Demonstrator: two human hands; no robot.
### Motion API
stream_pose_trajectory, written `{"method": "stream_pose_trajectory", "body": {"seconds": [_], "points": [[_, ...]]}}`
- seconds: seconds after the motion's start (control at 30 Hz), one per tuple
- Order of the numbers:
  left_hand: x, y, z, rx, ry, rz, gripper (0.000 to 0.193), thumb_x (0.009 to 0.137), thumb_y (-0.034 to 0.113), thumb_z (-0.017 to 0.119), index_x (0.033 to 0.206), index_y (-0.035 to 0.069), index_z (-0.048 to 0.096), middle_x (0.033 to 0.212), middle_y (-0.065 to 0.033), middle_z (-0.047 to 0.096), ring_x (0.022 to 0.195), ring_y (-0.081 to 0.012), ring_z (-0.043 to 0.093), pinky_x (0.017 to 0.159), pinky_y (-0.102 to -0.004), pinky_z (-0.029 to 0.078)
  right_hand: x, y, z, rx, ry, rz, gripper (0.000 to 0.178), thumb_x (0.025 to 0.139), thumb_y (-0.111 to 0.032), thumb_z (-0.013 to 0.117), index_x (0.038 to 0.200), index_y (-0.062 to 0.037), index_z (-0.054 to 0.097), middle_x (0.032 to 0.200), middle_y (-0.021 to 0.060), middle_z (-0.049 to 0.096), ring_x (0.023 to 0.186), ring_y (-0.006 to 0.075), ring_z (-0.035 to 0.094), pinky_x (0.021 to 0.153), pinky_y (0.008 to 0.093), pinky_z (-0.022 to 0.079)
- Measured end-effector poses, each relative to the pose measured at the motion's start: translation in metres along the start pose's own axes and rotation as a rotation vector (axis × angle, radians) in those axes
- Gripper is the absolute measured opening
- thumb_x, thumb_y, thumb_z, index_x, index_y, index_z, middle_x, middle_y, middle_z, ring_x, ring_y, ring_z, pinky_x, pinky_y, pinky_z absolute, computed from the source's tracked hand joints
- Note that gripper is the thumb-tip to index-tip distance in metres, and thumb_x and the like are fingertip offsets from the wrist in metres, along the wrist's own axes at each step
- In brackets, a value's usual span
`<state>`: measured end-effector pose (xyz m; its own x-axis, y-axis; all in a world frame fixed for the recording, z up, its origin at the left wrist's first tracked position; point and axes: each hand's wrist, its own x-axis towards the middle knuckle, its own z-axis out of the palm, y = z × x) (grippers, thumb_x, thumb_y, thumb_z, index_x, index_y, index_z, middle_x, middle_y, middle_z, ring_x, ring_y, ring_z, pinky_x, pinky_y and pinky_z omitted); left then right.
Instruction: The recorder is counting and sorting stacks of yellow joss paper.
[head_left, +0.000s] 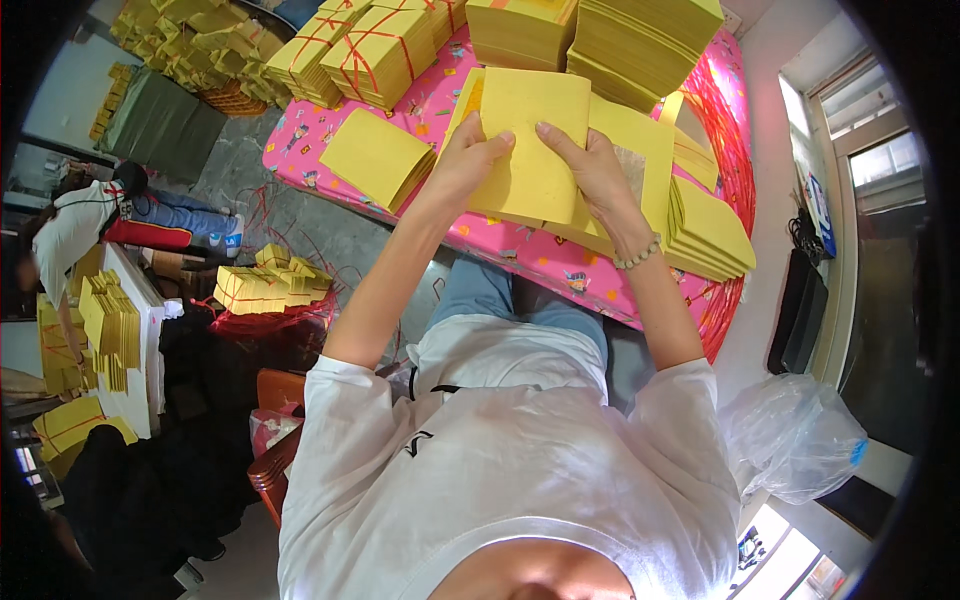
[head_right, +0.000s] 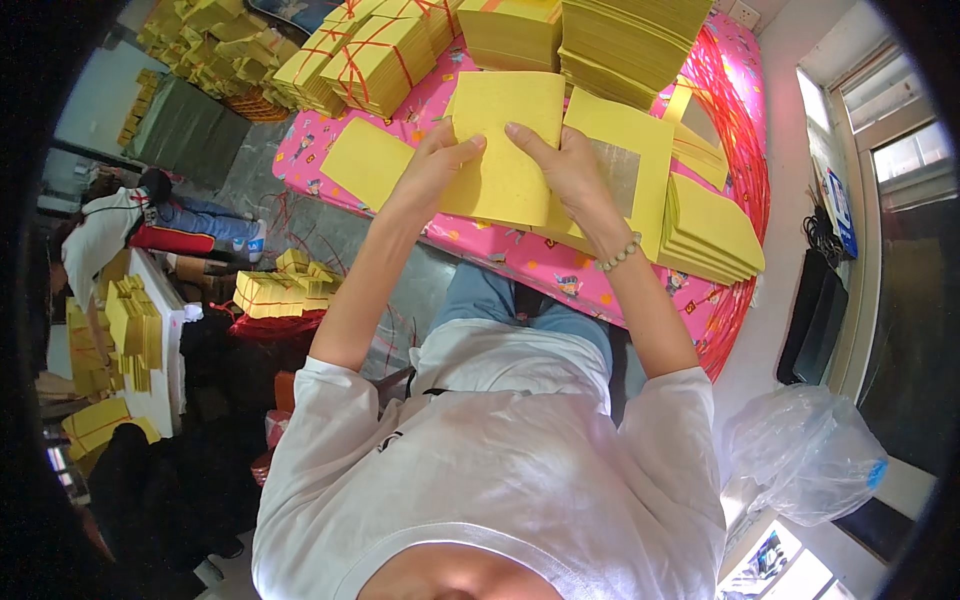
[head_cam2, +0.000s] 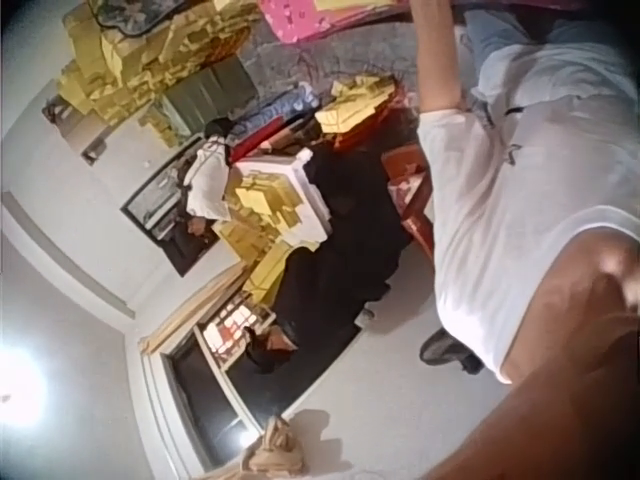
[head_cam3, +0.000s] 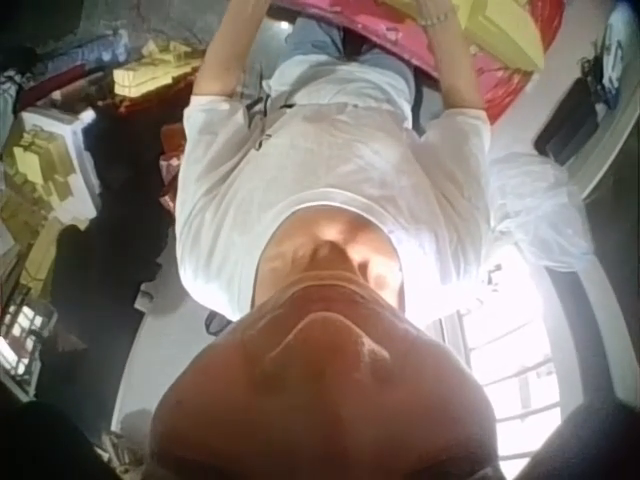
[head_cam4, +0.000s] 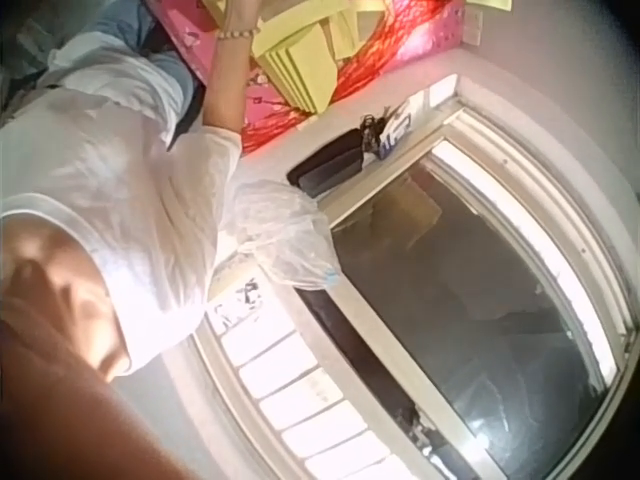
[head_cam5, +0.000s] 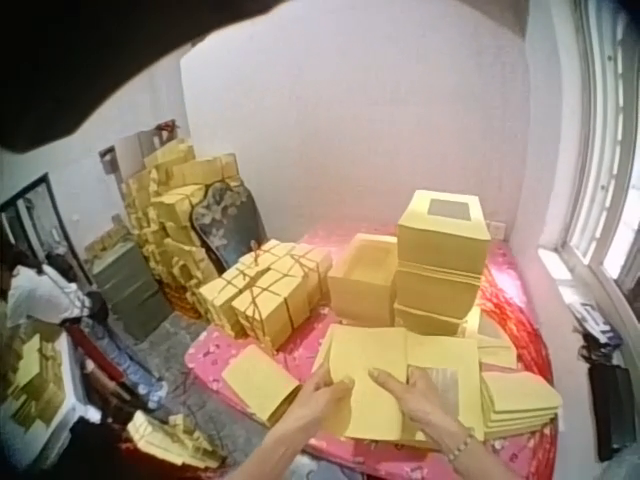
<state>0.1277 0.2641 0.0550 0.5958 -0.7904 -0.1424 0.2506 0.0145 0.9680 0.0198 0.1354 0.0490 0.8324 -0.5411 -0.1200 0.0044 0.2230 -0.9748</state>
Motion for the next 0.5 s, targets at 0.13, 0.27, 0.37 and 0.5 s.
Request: {"method": "stream_pose_trajectory", "body": {"seconds": [0.13, 0.27, 0.37, 0.5], "points": [[-0.007, -0.003, 0.003, -0.027, -0.025, 0.105, 0.035, 0.093, 0.008, 0.051, 0.127, 0.001, 0.043, 0.117, -0.0092, 0.059, 0.106, -0.0161, 0.057, 0.09, -0.0299, 0.045, -0.01, -0.004, 0.002, -0.072, -0.008, -0.072, 0.033, 0.088, -0.021, 0.067, 0.109, 0.0035, 0.062, 0.096, 0.0091, 0.068, 0.082, 0.0123, 0.064, 0.069, 0.0263, 0.053], [-0.017, 0.0, 0.008, -0.018, -0.035, 0.217, 0.034, 0.095, 0.008, 0.048, 0.127, 0.0, 0.04, 0.12, -0.0096, 0.056, 0.11, -0.0152, 0.054, 0.093, -0.0296, 0.043, -0.024, -0.011, 0.007, -0.097, 0.008, -0.154, 0.03, 0.089, -0.019, 0.065, 0.109, 0.0021, 0.062, 0.096, 0.0074, 0.068, 0.082, 0.0109, 0.064, 0.07, 0.0257, 0.052], [-0.024, -0.001, 0.008, -0.079, -0.06, 0.303, 0.036, 0.096, 0.009, 0.048, 0.129, 0.0, 0.039, 0.123, -0.0095, 0.054, 0.112, -0.0146, 0.052, 0.095, -0.029, 0.042, -0.028, -0.015, 0.009, -0.097, -0.024, -0.179, 0.028, 0.09, -0.02, 0.064, 0.107, 0.0021, 0.063, 0.095, 0.006, 0.068, 0.082, 0.0095, 0.063, 0.072, 0.0246, 0.051], [-0.033, 0.0, 0.012, -0.085, -0.024, 0.346, 0.039, 0.096, 0.008, 0.048, 0.132, 0.0, 0.037, 0.125, -0.0102, 0.052, 0.115, -0.0145, 0.05, 0.097, -0.0289, 0.04, -0.024, -0.009, 0.006, 0.032, 0.041, -0.252, 0.027, 0.091, -0.02, 0.063, 0.107, 0.0017, 0.063, 0.095, 0.0051, 0.068, 0.083, 0.0078, 0.062, 0.073, 0.0228, 0.05]]}}
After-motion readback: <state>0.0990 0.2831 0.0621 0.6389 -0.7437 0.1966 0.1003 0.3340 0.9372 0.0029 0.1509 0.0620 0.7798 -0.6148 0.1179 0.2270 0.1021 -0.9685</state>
